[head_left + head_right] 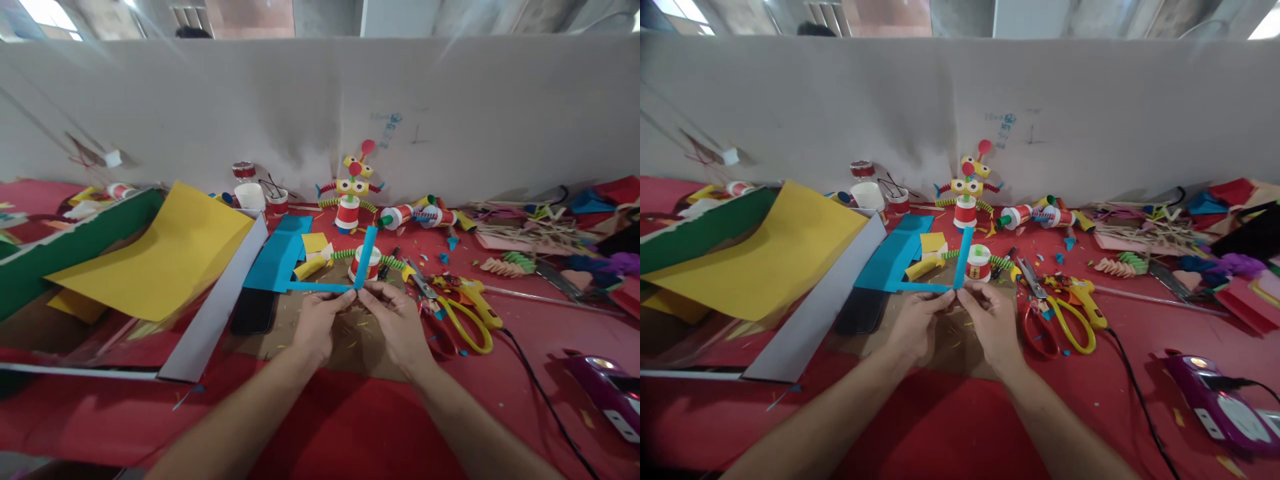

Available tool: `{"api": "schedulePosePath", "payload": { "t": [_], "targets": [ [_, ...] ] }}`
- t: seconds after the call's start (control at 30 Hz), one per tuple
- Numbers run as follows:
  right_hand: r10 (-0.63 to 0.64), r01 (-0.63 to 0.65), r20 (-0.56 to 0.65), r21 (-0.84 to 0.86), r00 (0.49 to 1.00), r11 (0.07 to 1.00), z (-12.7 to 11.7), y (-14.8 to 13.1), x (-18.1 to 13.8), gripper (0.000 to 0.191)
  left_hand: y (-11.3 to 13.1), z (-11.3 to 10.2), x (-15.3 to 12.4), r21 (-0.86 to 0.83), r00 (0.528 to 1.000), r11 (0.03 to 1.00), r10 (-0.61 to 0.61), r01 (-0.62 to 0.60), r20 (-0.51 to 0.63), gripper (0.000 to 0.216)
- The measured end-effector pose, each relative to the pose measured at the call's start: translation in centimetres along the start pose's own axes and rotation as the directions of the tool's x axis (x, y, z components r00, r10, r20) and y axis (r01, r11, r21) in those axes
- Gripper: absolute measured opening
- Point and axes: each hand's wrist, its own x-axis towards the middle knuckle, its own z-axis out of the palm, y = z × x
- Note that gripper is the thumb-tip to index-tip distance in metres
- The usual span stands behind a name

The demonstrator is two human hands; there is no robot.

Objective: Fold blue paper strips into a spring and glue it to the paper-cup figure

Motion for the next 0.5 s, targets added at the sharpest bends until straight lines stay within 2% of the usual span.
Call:
{"api": "schedulePosePath", "payload": {
  "t": [0.07, 0.23, 0.43, 0.5],
  "targets": [
    [-0.002, 0.002, 0.005, 0.017, 1.000, 1.000, 0.10, 0.07, 0.03, 0.022, -0.07, -0.12, 0.16, -0.015, 1.000, 1.000, -0.027, 0.027, -0.009, 0.017],
    [0.034, -0.037, 0.025, 0.112, 0.999, 0.993, 0.15, 0.02, 0.13, 0.017, 0.21, -0.01, 0.00, -0.032, 0.999, 0.999, -0.026, 0.025, -0.038, 0.016],
    [0.121, -0.114, -0.005, 0.294, 0.993, 0.949, -0.06, -0.30, 0.60, 0.015, 0.80, 0.03, -0.04, 0.018, 0.992, 1.000, -0.023, 0.021, 0.125, 0.008],
    [0.149, -0.140, -0.002, 0.328, 0.989, 0.934, -0.16, -0.49, 0.70, 0.015, 0.83, -0.02, 0.09, -0.008, 0.990, 0.999, -0.030, 0.031, 0.137, 0.008]
  ]
}}
